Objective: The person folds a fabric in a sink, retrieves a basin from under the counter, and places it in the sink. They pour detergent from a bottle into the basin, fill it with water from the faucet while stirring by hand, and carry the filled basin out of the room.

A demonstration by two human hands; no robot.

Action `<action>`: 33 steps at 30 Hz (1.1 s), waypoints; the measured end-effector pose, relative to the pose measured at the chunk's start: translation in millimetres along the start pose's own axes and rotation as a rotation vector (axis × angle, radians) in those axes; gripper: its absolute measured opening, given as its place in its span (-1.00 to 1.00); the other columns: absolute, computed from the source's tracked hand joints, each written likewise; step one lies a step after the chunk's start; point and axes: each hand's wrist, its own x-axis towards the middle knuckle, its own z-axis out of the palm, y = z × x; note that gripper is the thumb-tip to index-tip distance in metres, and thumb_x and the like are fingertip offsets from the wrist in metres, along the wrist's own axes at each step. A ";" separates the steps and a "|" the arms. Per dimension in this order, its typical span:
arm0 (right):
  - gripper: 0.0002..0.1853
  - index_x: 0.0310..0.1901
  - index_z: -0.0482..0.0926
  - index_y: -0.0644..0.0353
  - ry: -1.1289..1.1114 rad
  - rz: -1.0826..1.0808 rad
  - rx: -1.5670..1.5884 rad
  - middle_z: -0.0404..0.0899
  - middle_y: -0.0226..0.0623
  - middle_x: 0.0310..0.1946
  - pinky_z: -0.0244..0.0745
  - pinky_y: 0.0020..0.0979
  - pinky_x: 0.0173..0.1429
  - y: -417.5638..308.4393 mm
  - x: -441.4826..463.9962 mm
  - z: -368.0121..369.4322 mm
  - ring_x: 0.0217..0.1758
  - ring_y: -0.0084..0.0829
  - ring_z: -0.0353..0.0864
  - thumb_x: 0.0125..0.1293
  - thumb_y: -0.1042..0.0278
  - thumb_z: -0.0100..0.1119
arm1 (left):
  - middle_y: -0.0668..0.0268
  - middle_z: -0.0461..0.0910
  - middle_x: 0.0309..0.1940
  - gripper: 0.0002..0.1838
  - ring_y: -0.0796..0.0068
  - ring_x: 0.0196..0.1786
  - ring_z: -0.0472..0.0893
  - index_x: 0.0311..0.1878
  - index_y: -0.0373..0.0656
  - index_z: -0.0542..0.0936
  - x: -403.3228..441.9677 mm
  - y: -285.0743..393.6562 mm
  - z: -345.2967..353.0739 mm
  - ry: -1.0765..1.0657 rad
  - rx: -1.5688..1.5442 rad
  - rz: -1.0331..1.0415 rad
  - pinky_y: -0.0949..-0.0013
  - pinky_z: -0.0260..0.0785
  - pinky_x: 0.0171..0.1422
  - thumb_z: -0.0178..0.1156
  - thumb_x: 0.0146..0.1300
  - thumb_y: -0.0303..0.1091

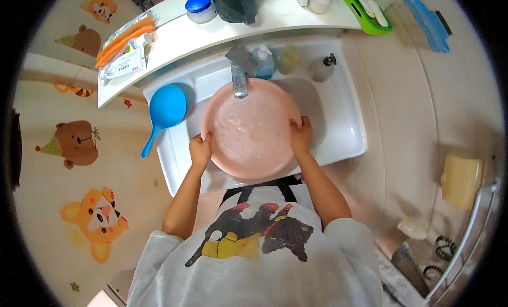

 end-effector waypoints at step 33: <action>-0.89 -0.17 0.53 0.34 0.833 0.257 0.335 0.64 -0.34 -0.33 0.43 -0.54 -0.11 -3.9 -348.8 -106.4 -0.26 -0.61 0.53 0.32 0.52 0.19 | 0.54 0.33 -0.70 -0.55 0.73 -0.58 0.22 -0.66 -0.21 0.42 -112.1 75.8 -28.9 -0.822 0.076 0.428 0.43 0.02 -0.53 0.26 0.33 -0.25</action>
